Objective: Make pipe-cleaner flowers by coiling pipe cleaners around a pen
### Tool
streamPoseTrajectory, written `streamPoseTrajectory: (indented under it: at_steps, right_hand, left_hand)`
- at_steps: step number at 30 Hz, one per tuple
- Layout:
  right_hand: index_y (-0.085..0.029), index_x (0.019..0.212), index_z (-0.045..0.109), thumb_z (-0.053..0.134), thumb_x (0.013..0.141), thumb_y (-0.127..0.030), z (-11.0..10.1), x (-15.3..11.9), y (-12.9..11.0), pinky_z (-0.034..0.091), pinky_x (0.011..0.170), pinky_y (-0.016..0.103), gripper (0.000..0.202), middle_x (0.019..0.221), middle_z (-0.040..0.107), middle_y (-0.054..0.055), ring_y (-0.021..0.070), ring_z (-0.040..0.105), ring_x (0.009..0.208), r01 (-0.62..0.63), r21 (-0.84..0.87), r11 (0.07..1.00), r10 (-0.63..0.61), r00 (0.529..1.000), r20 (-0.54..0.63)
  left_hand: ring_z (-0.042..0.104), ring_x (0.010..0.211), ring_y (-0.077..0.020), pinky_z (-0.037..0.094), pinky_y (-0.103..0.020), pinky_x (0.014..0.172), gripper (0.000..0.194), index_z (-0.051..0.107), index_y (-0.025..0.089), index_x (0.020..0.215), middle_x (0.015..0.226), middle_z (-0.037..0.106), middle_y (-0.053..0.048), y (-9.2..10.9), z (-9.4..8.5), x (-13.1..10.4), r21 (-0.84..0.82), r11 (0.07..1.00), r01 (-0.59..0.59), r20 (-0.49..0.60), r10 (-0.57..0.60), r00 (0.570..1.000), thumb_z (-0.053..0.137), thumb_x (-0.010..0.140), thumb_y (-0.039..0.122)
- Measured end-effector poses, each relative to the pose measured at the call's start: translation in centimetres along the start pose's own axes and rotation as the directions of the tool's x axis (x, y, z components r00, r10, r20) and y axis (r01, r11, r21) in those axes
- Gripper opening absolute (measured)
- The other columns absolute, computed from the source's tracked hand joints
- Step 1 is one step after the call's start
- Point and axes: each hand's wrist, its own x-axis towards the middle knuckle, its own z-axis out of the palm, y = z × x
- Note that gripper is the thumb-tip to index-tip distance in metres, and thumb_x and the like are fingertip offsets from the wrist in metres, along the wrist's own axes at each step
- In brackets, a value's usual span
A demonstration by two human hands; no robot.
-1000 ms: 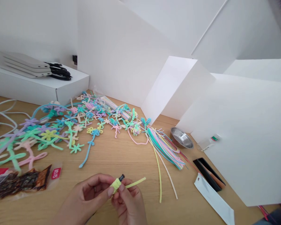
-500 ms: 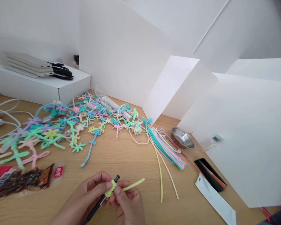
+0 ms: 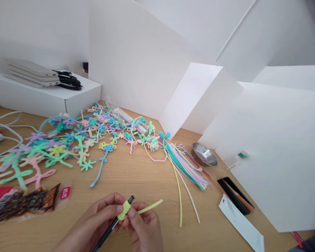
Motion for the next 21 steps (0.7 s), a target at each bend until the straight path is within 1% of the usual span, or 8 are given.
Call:
streamPoseTrajectory:
  at_steps: [3, 6, 10, 12, 15, 18, 21]
  right_hand:
    - [-0.014, 0.069, 0.072, 0.089, 0.062, -0.031, 0.4, -0.2, -0.3, 0.043, 0.047, 0.014, 0.024, 0.049, 0.067, 0.001, 0.0075, 0.060, 0.045, 0.003, -0.006, 1.000, -0.003, 1.000, -0.012]
    - [-0.015, 0.068, 0.073, 0.090, 0.060, -0.030, 0.8, -0.4, -0.5, 0.043, 0.047, 0.014, 0.024, 0.050, 0.068, 0.002, 0.0068, 0.059, 0.044, 0.012, 0.001, 1.000, -0.012, 0.999, -0.030]
    - [-0.015, 0.068, 0.073, 0.090, 0.060, -0.029, 1.0, -0.5, -0.6, 0.044, 0.047, 0.013, 0.023, 0.052, 0.069, 0.002, 0.0067, 0.060, 0.045, 0.000, -0.001, 1.000, 0.000, 0.999, -0.033]
    - [-0.014, 0.068, 0.073, 0.089, 0.061, -0.028, 0.9, -0.4, -0.6, 0.044, 0.047, 0.012, 0.023, 0.054, 0.070, 0.003, 0.0064, 0.061, 0.045, 0.002, -0.002, 1.000, -0.002, 1.000, -0.025]
    - [-0.014, 0.070, 0.072, 0.088, 0.063, -0.028, 0.7, -0.3, -0.5, 0.045, 0.048, 0.012, 0.022, 0.057, 0.072, 0.005, 0.0074, 0.063, 0.048, 0.003, 0.003, 1.000, -0.003, 1.000, -0.017]
    - [-0.014, 0.071, 0.072, 0.088, 0.064, -0.027, 0.6, -0.3, -0.5, 0.046, 0.049, 0.012, 0.022, 0.058, 0.072, 0.004, 0.0075, 0.064, 0.050, -0.015, 0.016, 1.000, 0.015, 1.000, -0.024]
    - [-0.013, 0.071, 0.072, 0.088, 0.065, -0.027, 0.5, -0.4, -0.6, 0.046, 0.050, 0.012, 0.022, 0.057, 0.071, 0.004, 0.0060, 0.062, 0.049, -0.025, 0.016, 1.000, 0.026, 0.999, -0.027]
  left_hand:
    - [0.057, 0.056, -0.0173, 0.044, -0.026, 0.056, 0.019, 0.067, 0.021, 0.067, 0.056, 0.065, 0.001, -0.2, -0.1, 0.2, -0.050, 0.999, 0.017, 0.040, -0.015, 0.999, 0.074, 0.067, 0.038]
    - [0.054, 0.052, -0.0157, 0.041, -0.025, 0.053, 0.019, 0.066, 0.021, 0.064, 0.053, 0.064, 0.002, -0.1, -0.2, 0.3, -0.060, 0.998, 0.028, 0.063, -0.024, 0.998, 0.075, 0.068, 0.037]
    - [0.055, 0.053, -0.0170, 0.039, -0.025, 0.052, 0.019, 0.066, 0.021, 0.064, 0.052, 0.065, 0.002, 0.1, -0.1, 0.1, -0.049, 0.998, 0.037, 0.055, -0.034, 0.998, 0.074, 0.068, 0.038]
    - [0.058, 0.058, -0.0195, 0.041, -0.027, 0.055, 0.019, 0.067, 0.021, 0.064, 0.053, 0.065, 0.001, 0.3, 0.1, -0.1, -0.048, 0.998, 0.047, 0.027, -0.045, 0.999, 0.074, 0.067, 0.039]
    - [0.062, 0.066, -0.0229, 0.045, -0.031, 0.064, 0.017, 0.068, 0.022, 0.065, 0.056, 0.067, 0.000, 0.8, 0.3, -0.6, -0.063, 0.996, 0.058, 0.001, -0.058, 0.998, 0.074, 0.065, 0.038]
    - [0.062, 0.072, -0.0249, 0.047, -0.033, 0.068, 0.013, 0.069, 0.023, 0.065, 0.064, 0.069, -0.001, 1.4, 0.6, -0.9, -0.073, 0.996, 0.056, 0.015, -0.055, 0.998, 0.072, 0.064, 0.035]
    - [0.062, 0.075, -0.0257, 0.047, -0.034, 0.071, 0.008, 0.070, 0.023, 0.066, 0.067, 0.069, -0.002, 1.6, 0.6, -1.1, -0.074, 0.996, 0.056, 0.024, -0.054, 0.998, 0.071, 0.064, 0.031]
